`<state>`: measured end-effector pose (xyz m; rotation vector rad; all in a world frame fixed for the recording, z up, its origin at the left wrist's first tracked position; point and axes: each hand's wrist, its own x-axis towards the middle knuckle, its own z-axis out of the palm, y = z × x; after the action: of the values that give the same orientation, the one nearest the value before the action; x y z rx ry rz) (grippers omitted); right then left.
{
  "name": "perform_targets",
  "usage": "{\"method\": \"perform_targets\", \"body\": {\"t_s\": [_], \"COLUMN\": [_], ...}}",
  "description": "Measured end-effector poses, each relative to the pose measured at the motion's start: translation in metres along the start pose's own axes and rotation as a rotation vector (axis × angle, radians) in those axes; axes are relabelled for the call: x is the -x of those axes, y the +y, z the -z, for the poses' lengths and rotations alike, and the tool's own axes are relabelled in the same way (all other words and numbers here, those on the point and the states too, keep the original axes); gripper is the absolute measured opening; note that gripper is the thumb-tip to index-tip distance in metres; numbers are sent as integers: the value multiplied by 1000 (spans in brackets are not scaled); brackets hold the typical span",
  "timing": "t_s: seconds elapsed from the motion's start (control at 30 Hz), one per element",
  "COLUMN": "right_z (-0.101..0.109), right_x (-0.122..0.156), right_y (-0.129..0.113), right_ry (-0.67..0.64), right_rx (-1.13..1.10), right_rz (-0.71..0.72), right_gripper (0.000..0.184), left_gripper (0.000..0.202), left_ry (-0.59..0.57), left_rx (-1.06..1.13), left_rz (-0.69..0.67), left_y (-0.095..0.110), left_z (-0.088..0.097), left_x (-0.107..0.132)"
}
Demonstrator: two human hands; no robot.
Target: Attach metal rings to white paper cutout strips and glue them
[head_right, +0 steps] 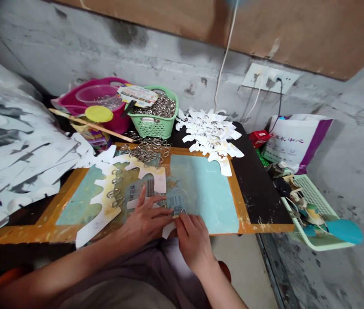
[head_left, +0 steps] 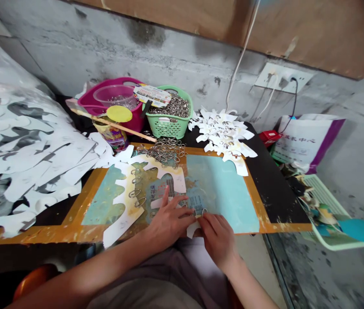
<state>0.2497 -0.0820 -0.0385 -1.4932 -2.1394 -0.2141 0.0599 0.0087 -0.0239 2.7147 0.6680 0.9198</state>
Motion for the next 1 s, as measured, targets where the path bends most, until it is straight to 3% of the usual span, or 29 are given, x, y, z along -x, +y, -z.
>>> {"method": "perform_targets", "body": {"t_s": [0.13, 0.2, 0.3, 0.4, 0.5, 0.73, 0.87, 1.0], "right_z": [0, 6, 16, 19, 13, 11, 11, 11], "right_x": [-2, -5, -8, -6, -1, -3, -5, -4], "right_y": [1, 1, 2, 1, -1, -12, -15, -16], "right_ry": [-48, -77, -13, 23, -37, -72, -84, -66], "right_rx": [23, -79, -313, -405, -382, -187, -192, -203], "right_rz": [-26, -58, -134, -106, -61, -165, -180, -199], "right_gripper": [21, 25, 35, 51, 57, 55, 54, 51], "left_gripper": [10, 9, 10, 10, 13, 28, 21, 13], "left_ry": [2, -33, -75, -78, -90, -184, -278, -374], "left_rx": [-31, -52, -94, -135, -147, 67, -32, -78], "left_rz": [-19, -21, -38, -62, -65, 38, 89, 42], "left_y": [1, 1, 2, 3, 5, 8, 3, -2], "left_z": [-1, -1, -1, -1, 2, 17, 20, 20], "left_x": [3, 5, 6, 5, 4, -5, -25, -40]}}
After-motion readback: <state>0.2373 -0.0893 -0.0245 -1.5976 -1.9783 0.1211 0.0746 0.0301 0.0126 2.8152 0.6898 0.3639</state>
